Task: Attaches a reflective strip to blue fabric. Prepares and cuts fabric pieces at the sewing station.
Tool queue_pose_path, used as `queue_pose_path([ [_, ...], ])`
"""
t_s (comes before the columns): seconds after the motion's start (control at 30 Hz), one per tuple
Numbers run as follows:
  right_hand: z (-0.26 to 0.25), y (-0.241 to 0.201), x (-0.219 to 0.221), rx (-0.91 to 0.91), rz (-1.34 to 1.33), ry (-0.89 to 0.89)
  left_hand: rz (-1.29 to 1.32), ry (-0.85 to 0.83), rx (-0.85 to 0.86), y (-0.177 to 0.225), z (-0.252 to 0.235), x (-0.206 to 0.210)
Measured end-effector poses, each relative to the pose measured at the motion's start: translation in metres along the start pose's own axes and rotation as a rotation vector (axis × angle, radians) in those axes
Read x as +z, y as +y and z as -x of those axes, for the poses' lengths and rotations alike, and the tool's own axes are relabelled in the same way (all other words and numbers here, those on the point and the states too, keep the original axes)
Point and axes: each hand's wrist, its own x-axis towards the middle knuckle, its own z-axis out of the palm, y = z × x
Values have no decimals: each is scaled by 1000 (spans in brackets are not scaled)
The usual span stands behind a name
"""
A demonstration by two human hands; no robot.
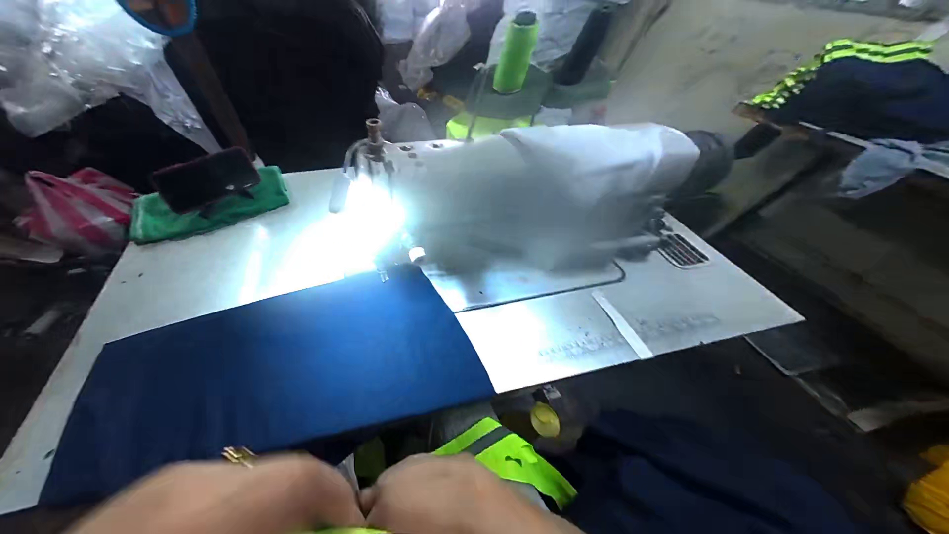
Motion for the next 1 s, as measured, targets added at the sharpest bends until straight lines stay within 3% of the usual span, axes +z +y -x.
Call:
queue_pose_path([
  [0.07, 0, 0, -16, 36, 37, 77, -136, 80, -134, -10, 13, -31],
  [0.13, 7, 9, -23, 129, 28, 59, -25, 227, -131, -36, 21, -41],
  [0.2, 12, 23, -14, 230, -15, 35, 140, 422, -108, -69, 9, -29],
  [0.3, 8, 48, 3, 397, -69, 127, 172, 654, -226, -109, -52, 2],
  [0.43, -6, 100, 3, 746, -16, 330, 22, 589, -418, -156, -138, 34],
  [0.53, -5, 111, 0, 873, 62, 326, -51, 577, -401, -192, -174, 60],
  [0.8, 23, 101, 15, 753, -81, 183, -208, 607, -406, -198, -135, 97],
  [1.0, 28, 101, 23, 758, -157, 195, -95, 587, -505, -189, -144, 68],
])
